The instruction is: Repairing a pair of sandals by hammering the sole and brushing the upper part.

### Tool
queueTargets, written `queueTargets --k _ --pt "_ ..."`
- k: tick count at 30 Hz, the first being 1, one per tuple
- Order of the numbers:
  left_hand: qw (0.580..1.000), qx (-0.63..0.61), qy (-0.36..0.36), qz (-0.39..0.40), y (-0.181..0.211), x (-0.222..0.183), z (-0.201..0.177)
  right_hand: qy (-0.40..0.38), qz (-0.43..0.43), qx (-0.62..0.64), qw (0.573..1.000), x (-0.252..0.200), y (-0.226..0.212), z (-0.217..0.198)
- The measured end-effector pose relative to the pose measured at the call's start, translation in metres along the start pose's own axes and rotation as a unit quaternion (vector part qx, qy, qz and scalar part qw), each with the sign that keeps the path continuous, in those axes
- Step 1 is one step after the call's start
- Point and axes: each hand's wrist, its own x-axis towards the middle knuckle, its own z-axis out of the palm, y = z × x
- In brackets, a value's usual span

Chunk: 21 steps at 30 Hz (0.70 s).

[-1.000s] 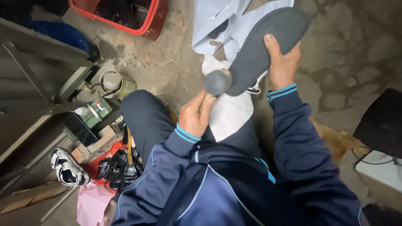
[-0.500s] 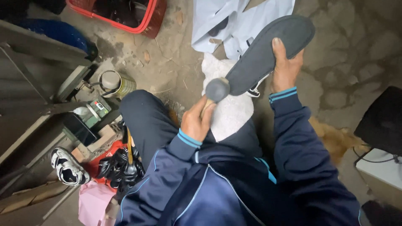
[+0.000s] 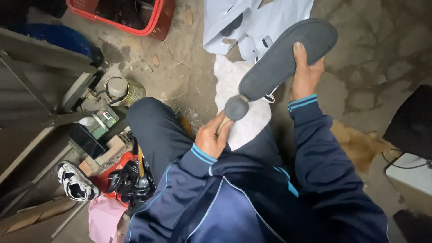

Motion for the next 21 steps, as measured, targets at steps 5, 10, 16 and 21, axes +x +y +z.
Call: queueTargets --k 5,10,16,21 --pt "0.999 -0.033 0.014 0.040 0.021 -0.002 -0.005 0.008 0.010 -0.025 1.000 -0.006 -0.007 -0.005" --pt "0.999 0.017 -0.021 0.018 0.020 0.008 -0.005 0.014 -0.024 -0.024 0.999 0.000 -0.001 -0.001" --pt "0.999 0.020 -0.033 0.018 0.019 0.011 0.008 0.006 -0.026 -0.024 0.999 -0.003 0.005 -0.002" --pt "0.996 -0.001 -0.022 0.090 0.030 0.013 0.007 0.013 -0.046 -0.083 0.995 -0.012 -0.014 0.005"
